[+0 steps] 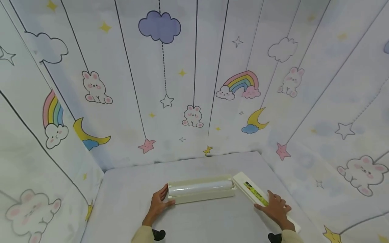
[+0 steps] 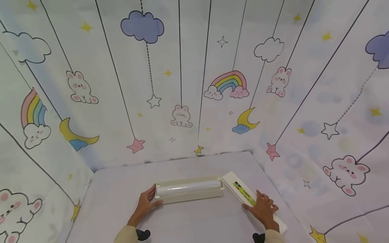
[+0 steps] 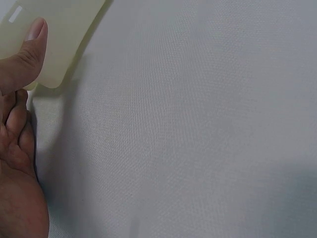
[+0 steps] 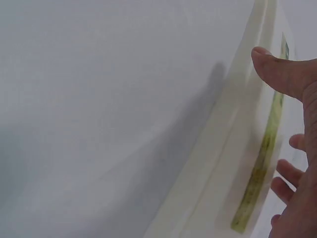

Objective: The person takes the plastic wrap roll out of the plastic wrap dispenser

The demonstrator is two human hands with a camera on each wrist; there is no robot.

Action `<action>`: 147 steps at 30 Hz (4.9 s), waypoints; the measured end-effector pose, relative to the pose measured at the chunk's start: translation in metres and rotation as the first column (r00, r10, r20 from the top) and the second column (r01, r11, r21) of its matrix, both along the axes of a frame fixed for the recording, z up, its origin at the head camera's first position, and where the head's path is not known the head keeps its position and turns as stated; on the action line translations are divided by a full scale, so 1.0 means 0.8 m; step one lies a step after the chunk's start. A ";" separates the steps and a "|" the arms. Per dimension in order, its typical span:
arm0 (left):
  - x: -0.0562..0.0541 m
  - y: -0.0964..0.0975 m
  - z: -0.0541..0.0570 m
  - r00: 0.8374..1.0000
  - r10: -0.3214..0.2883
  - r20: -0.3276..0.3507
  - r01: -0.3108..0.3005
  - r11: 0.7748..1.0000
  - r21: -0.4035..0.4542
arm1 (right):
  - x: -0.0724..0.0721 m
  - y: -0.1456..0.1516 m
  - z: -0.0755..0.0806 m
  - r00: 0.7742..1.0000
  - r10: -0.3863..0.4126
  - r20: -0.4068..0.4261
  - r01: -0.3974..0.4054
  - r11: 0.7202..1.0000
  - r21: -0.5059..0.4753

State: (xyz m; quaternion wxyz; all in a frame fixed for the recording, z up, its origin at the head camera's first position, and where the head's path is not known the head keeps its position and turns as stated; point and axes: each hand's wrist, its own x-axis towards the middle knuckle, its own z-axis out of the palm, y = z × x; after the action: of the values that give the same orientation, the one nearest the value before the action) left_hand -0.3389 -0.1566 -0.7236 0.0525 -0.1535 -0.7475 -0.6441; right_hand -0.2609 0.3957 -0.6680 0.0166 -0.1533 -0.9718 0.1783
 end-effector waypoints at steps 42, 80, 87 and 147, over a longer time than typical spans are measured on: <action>-0.003 -0.005 -0.011 0.995 -0.060 -0.085 0.062 0.998 0.014 | -0.129 -0.167 0.062 0.720 0.679 -0.147 -0.694 0.708 -0.130; -0.012 -0.006 -0.028 0.996 -0.067 0.051 0.059 0.988 0.144 | -0.149 -0.140 0.080 0.657 0.725 -0.206 -0.740 0.568 -0.360; -0.001 -0.002 -0.004 0.998 -0.033 0.048 0.031 0.999 0.039 | -0.153 -0.139 0.091 0.621 0.743 -0.251 -0.774 0.531 -0.344; -0.005 -0.013 -0.007 0.994 -0.047 0.097 0.046 0.999 0.007 | -0.224 -0.161 0.133 0.730 0.620 -0.286 -0.683 0.675 -0.279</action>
State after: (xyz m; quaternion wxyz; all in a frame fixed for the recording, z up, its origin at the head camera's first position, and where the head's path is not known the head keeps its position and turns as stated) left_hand -0.3431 -0.1671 -0.7290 0.0014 -0.1392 -0.7438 -0.6538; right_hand -0.4402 0.2668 -0.5613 0.0046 0.2195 -0.9059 0.3620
